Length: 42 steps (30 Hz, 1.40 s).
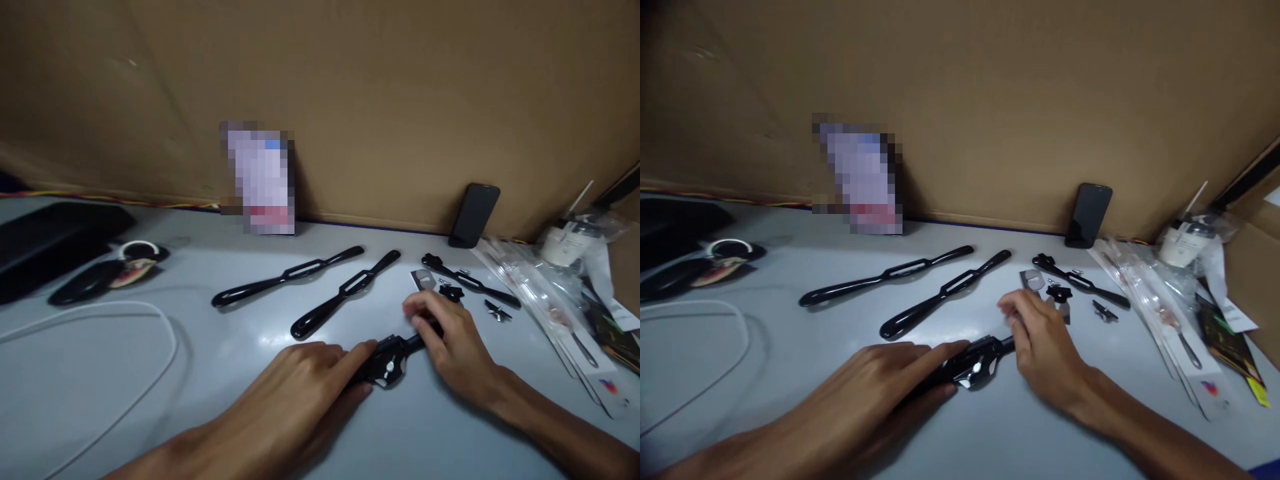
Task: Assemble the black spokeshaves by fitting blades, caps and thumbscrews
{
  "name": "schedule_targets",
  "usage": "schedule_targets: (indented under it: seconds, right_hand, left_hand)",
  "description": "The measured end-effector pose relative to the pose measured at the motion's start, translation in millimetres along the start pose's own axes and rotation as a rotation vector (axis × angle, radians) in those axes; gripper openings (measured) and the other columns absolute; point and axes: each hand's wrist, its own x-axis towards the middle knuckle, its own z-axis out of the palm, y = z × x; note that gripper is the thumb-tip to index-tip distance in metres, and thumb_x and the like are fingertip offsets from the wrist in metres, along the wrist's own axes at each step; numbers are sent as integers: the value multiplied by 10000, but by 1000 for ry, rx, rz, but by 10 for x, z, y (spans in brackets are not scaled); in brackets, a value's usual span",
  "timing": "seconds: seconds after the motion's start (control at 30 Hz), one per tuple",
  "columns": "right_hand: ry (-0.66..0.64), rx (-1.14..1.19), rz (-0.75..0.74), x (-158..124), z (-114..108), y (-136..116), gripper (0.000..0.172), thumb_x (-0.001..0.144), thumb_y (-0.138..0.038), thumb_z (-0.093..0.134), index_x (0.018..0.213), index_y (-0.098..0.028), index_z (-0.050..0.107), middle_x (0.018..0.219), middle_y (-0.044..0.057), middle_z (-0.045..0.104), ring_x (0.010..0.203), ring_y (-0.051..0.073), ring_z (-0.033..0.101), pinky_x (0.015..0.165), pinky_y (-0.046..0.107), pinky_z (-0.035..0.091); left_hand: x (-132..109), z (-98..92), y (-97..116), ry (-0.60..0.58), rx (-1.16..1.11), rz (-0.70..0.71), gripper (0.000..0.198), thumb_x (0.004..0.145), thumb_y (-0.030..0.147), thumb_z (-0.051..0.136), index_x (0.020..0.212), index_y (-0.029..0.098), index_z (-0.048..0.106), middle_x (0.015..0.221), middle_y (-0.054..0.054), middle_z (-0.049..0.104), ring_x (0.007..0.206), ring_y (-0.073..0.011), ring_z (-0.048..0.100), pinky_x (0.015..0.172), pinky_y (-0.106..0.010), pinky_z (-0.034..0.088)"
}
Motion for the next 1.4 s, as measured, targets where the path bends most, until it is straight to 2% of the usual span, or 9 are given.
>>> schedule_targets:
  seconds: [0.1,0.6,0.67,0.73,0.83,1.07,1.27,1.33,1.4]
  right_hand:
    - [165,-84,-63,-24,-7,-43,156,1015,-109,503,1032,-230,599,974,49,699,927,231,658,841,405,517]
    - [-31,-24,-159,-116,-89,-123,222,846,-73,621,696,-231,576,1102,86,765,1084,296,696,954,528,582]
    - [-77,-50,-154,-134,-94,-134,174,833,-82,626,837,-243,692,1218,97,772,1157,314,701,1019,564,571]
    - [-154,-110,-145,-148,-108,-137,508,822,-93,612,1290,-267,705,1468,116,679,1360,335,627,1127,595,522]
    - [-206,-193,-139,-161,-120,-121,930,832,-95,558,1703,-249,271,1699,137,441,1580,325,405,1230,613,431]
    - [-101,-135,-127,-196,-24,-169,226,939,-241,661,1164,-236,637,1394,156,681,1303,327,652,1116,577,533]
    - [3,-179,-154,-228,32,-216,225,954,-395,748,1017,-220,619,1265,163,717,1195,349,673,1023,555,564]
    - [-2,-177,-190,-218,26,-223,97,994,-268,658,1073,-212,661,1303,161,702,1223,337,659,1033,548,555]
    - [20,-160,-228,-201,4,-226,326,985,-73,510,1226,-214,678,1379,158,663,1275,306,634,1045,532,544]
  left_hand:
    - [4,-23,-23,-5,-29,-9,258,1101,282,474,1337,256,577,808,5,736,623,-201,705,565,-287,481]
    - [-3,-50,-37,-30,-111,-36,181,1112,300,490,1278,270,558,810,30,734,614,-178,702,546,-273,457]
    - [-7,-51,-36,-26,-104,-39,167,1117,305,485,1269,273,545,820,33,737,625,-184,712,552,-279,469]
    - [-12,-50,-34,-23,-97,-31,154,1119,307,480,1252,268,546,828,27,741,622,-186,715,555,-281,479]
    - [-19,-47,-37,4,-82,-13,174,1113,306,493,1262,256,567,831,12,746,613,-184,708,562,-274,491]
    - [-3,-53,-31,4,-125,-37,197,1095,284,506,1255,253,617,786,16,727,616,-172,697,599,-253,538]
    - [12,-44,-17,-1,-125,-32,183,1090,268,504,1231,250,618,809,12,735,617,-166,698,612,-257,534]
    - [12,-43,-15,-3,-98,-32,136,1086,260,509,1178,247,608,789,21,723,590,-166,682,568,-257,493]
    - [11,-45,-13,-7,-68,-32,95,1086,248,508,1147,252,582,777,34,713,580,-173,678,539,-265,454]
